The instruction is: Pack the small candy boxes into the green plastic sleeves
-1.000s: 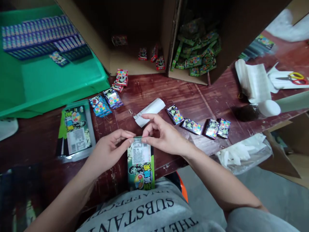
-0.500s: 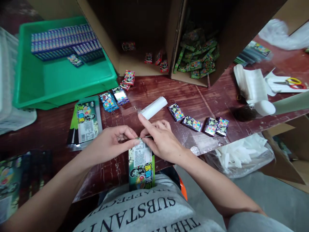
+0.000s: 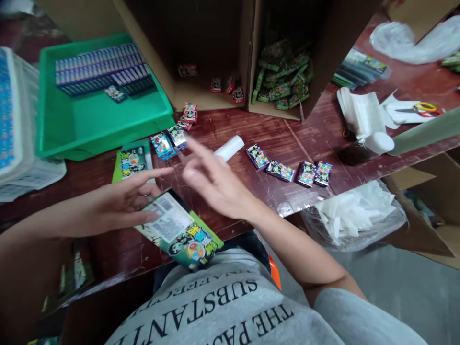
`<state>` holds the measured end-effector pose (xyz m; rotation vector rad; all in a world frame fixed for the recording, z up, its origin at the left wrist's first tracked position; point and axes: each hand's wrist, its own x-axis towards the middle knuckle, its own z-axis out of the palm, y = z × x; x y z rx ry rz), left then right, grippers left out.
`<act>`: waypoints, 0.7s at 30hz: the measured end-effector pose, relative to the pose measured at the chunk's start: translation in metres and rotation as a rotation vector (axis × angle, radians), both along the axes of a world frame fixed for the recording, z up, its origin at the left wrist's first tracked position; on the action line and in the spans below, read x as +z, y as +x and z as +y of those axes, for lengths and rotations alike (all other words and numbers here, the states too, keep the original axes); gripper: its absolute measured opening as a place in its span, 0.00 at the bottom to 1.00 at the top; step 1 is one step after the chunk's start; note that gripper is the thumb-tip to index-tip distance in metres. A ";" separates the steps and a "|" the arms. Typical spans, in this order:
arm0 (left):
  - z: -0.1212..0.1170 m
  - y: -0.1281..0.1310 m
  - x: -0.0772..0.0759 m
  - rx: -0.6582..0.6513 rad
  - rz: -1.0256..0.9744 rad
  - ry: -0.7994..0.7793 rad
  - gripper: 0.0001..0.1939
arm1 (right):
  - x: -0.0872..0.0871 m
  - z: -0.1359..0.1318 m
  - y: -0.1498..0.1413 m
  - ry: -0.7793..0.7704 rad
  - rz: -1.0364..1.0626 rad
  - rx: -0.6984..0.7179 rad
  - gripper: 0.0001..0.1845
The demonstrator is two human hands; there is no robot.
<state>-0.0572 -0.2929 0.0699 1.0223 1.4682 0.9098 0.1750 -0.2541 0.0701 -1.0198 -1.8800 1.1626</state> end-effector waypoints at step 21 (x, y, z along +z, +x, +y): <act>-0.133 -0.064 -0.059 0.190 -0.213 -0.136 0.30 | -0.043 -0.046 -0.005 -0.746 0.405 -0.376 0.17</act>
